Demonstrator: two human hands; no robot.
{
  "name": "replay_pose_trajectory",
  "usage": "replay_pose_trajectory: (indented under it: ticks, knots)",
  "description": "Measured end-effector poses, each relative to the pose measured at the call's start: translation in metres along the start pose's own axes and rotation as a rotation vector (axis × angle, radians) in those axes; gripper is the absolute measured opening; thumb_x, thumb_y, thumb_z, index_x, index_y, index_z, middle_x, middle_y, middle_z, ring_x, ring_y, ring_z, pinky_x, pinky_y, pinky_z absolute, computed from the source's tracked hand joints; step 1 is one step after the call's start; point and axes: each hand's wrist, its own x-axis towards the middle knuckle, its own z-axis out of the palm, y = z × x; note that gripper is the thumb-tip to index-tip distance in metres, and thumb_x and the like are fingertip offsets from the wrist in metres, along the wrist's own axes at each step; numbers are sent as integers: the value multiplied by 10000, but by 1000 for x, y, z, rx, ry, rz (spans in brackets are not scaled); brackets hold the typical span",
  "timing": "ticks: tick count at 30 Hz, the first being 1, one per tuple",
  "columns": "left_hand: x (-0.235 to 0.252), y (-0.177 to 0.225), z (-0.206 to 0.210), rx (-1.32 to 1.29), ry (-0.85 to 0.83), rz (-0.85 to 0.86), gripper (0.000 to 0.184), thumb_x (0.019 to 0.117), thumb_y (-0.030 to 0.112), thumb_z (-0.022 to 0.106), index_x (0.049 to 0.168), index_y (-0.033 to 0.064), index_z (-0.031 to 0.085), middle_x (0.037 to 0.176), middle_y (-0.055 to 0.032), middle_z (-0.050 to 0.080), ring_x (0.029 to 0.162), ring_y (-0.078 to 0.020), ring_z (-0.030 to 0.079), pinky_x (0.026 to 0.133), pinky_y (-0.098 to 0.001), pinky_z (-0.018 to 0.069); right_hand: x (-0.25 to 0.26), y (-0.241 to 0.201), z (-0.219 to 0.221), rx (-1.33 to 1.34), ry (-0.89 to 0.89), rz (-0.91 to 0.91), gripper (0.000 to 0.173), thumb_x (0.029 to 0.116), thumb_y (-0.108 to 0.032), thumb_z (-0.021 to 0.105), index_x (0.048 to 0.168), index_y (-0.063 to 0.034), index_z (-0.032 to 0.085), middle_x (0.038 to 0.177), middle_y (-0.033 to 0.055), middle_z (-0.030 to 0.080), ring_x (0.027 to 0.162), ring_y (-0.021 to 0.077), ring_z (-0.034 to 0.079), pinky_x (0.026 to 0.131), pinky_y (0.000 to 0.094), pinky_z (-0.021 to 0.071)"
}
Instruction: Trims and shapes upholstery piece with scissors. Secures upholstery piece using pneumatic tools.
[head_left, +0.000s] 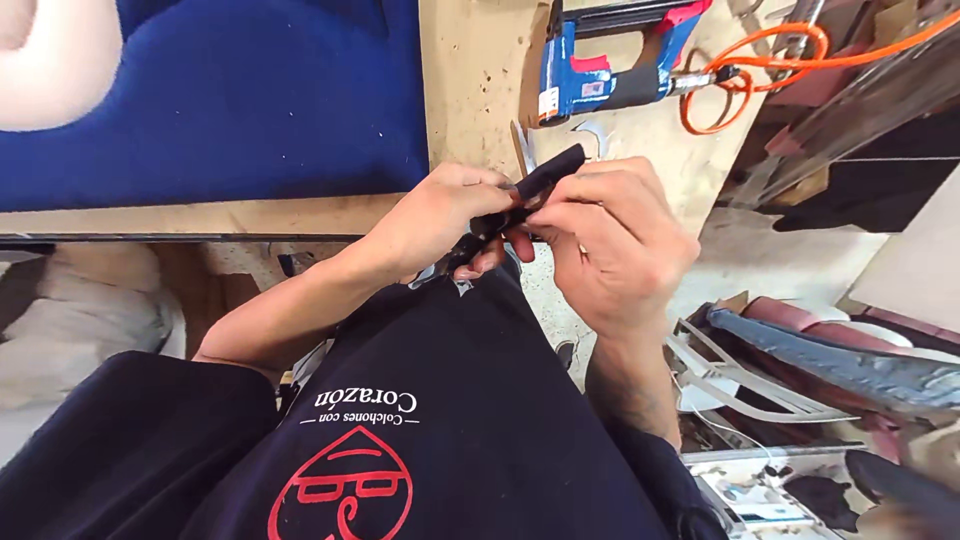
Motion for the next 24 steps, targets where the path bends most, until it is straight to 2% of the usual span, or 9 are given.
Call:
replay_pose_trajectory:
  ticks: [4, 6, 8, 13, 16, 19, 20, 22, 24]
  knots:
    - [2, -1, -2, 0, -15, 34, 462, 1106, 203, 245, 1040, -7, 651, 856, -162, 706, 502, -130, 578, 423, -229, 474, 0, -6, 5, -70, 13, 124, 70, 954, -68, 720, 969, -5, 747, 1021, 147, 704, 1052, 264, 670, 916, 371, 558]
    - [2, -1, -1, 31, -13, 53, 410, 1097, 172, 278, 1016, -8, 638, 777, -141, 677, 500, -122, 571, 431, -219, 470, -1, -8, 6, -90, 23, 186, 79, 955, -82, 723, 975, -6, 735, 1016, 144, 690, 1023, 247, 662, 891, 350, 553]
    - [3, -2, -1, 49, -19, 76, 362, 1090, 140, 319, 1001, -7, 637, 795, -138, 698, 505, -111, 579, 436, -207, 475, -1, -9, 8, -102, 12, 223, 69, 960, -82, 709, 967, -15, 726, 1011, 135, 691, 1015, 248, 661, 886, 356, 547]
    - [7, 4, -1, -81, -37, -65, 371, 1121, 202, 318, 1062, -3, 622, 812, -128, 654, 491, -98, 539, 420, -196, 451, -5, 2, 12, -181, -3, 54, 68, 998, -69, 640, 1005, -34, 697, 1095, 145, 684, 1179, 326, 599, 1033, 497, 445]
    - [10, 3, -6, -245, -114, -159, 380, 1128, 225, 301, 1117, 0, 608, 865, -132, 647, 473, -74, 511, 400, -173, 424, -11, 11, 11, -127, 23, -38, 31, 978, -61, 672, 967, -38, 689, 1136, 144, 694, 1200, 316, 605, 1063, 517, 430]
    - [12, -2, -8, -287, -140, -169, 363, 1127, 215, 297, 1083, 7, 592, 826, -122, 636, 463, -67, 505, 397, -167, 421, -15, 14, 11, 17, 45, -42, 28, 949, -31, 683, 922, -37, 685, 1102, 137, 729, 1169, 307, 647, 1044, 504, 472]
    - [13, -3, -8, -289, -141, -163, 359, 1128, 211, 298, 1090, 8, 592, 818, -118, 631, 462, -66, 503, 396, -166, 421, -14, 13, 10, 43, 44, -14, 17, 950, -41, 693, 957, -26, 687, 1077, 132, 734, 1149, 298, 662, 1034, 493, 495]
    - [13, -5, -8, -279, -138, -148, 343, 1120, 191, 285, 1133, 18, 581, 850, -117, 640, 473, -64, 509, 402, -163, 426, -9, 8, 8, 53, 9, 75, 200, 949, -64, 717, 1134, 11, 701, 1000, 117, 714, 1042, 256, 670, 957, 429, 542]
    - [13, -6, -6, -268, -123, -145, 353, 1131, 211, 275, 1127, 20, 571, 872, -129, 656, 477, -67, 508, 406, -165, 416, -6, 6, 7, 43, -19, 125, 200, 950, -78, 724, 1133, 1, 737, 983, 127, 670, 983, 233, 638, 878, 362, 542]
